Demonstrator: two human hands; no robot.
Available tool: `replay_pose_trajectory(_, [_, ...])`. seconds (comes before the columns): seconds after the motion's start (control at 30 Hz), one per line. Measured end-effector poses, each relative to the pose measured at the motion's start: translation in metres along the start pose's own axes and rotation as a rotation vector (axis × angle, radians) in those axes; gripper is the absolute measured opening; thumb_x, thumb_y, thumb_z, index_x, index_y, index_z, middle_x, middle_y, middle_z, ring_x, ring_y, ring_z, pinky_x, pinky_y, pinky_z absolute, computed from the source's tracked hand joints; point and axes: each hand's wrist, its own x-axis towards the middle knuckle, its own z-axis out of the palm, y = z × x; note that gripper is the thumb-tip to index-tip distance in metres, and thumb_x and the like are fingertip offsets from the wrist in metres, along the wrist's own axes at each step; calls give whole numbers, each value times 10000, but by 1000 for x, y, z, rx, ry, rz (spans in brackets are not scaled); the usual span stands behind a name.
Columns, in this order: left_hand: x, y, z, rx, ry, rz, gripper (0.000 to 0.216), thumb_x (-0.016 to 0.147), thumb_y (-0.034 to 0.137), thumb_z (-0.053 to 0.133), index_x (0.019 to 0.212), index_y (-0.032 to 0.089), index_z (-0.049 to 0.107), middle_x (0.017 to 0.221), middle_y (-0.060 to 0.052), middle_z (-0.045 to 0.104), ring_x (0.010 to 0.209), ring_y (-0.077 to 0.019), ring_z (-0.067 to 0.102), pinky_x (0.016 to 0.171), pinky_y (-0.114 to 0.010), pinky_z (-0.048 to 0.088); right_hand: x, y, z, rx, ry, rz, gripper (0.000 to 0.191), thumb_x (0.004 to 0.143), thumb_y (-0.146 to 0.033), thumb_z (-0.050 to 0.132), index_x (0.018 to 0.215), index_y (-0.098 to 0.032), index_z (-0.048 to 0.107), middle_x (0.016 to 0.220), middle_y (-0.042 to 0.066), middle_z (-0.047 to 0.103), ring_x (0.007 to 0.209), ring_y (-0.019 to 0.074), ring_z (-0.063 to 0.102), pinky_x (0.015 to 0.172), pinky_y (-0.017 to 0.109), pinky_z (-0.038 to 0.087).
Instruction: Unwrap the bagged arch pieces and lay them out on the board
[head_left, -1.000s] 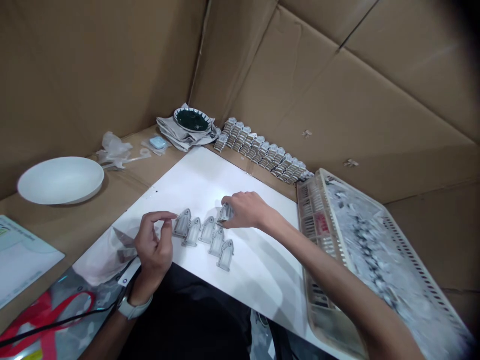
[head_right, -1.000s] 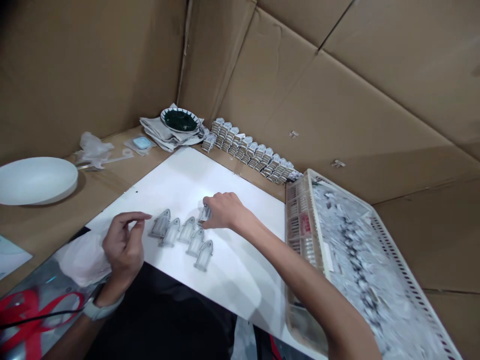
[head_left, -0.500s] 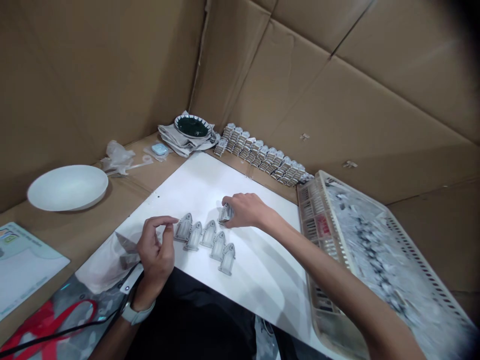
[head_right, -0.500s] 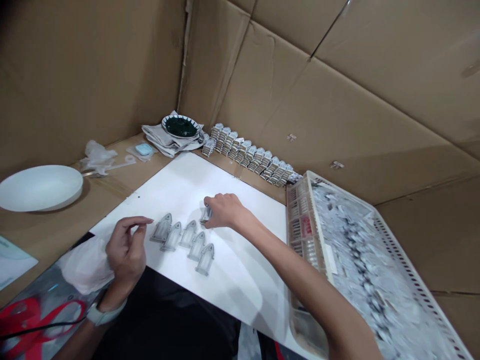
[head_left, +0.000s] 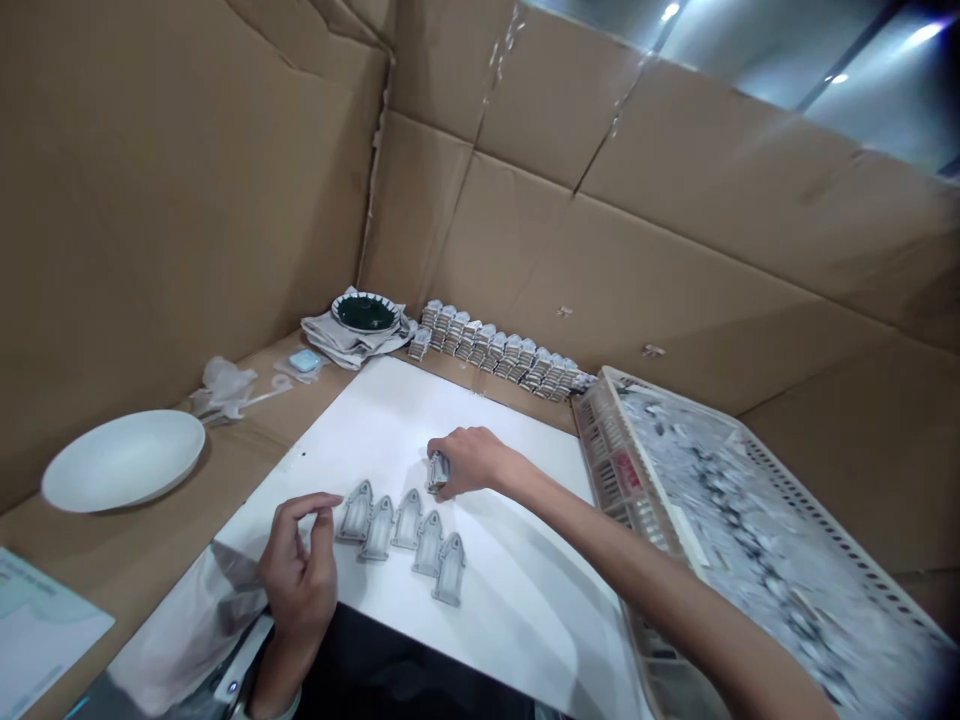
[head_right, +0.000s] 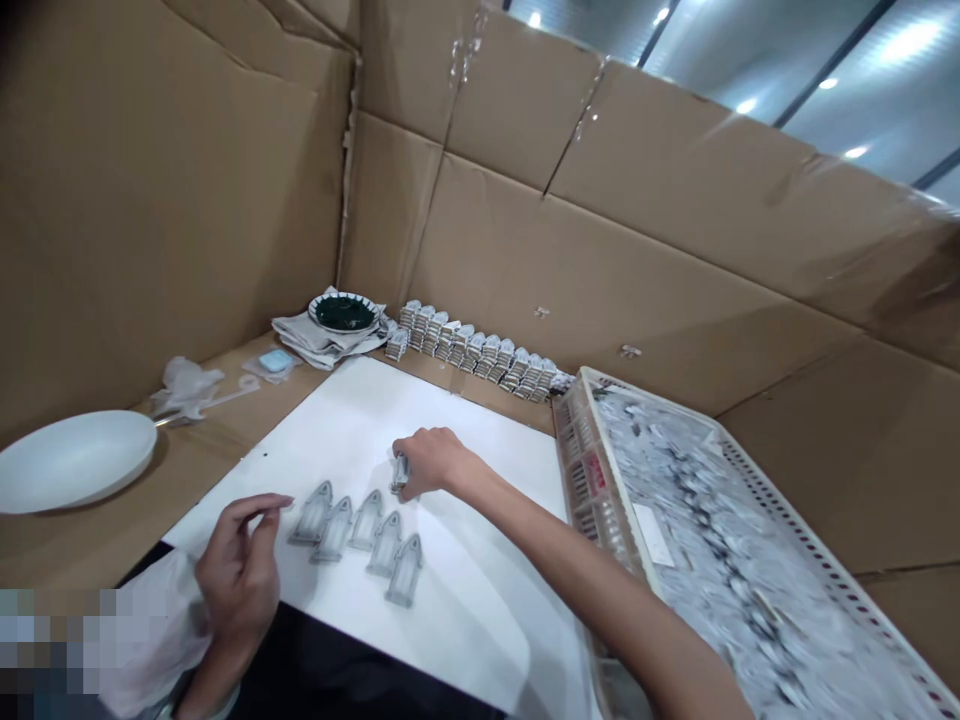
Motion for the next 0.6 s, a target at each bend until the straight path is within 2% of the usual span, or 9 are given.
replay_pose_trajectory(0.13, [1,1,1,21,11,-3,161,1007,328,602,998,206,707,990,-37,733,934,-210,668,785,-324,482,2,8,-3,27,16,-22,582,699,-568,857,1196,-283,753,1092,75,808,1007,304,755,783,328,511])
replay_pose_trajectory(0.2, [1,2,0,52,-2,-24,182,1005,345,596,1007,205,711,991,-37,738,867,-201,657,743,-321,475,1,21,-12,148,30,-37,593,666,-563,889,1172,-280,765,1074,52,810,995,282,748,784,312,508])
replay_pose_trajectory(0.3, [1,2,-2,90,-22,-46,197,1001,370,595,1014,214,714,996,-32,739,859,-197,661,748,-315,482,-6,49,-37,559,46,-112,645,648,-562,913,1191,-253,755,1034,24,802,923,219,728,746,272,508])
replay_pose_trajectory(0.43, [2,-1,-5,103,-24,-39,208,988,407,594,1017,235,708,996,-29,748,934,-224,702,795,-323,517,-24,81,-71,1109,78,-242,696,657,-504,895,1274,-235,720,1012,31,776,757,150,663,553,217,418])
replay_pose_trajectory(0.53, [1,-6,-6,129,-20,-34,219,968,431,588,1006,251,707,991,-25,755,912,-236,711,779,-336,530,-30,92,-82,1372,145,-370,809,580,-484,897,1314,-212,694,1126,97,773,766,158,665,521,211,394])
replay_pose_trajectory(0.6, [0,-11,-6,171,-26,-45,237,959,459,590,1009,261,710,1003,-23,760,873,-236,703,706,-335,519,-29,94,-82,1488,177,-454,879,528,-497,897,1325,-196,679,1241,151,753,823,189,691,506,210,393])
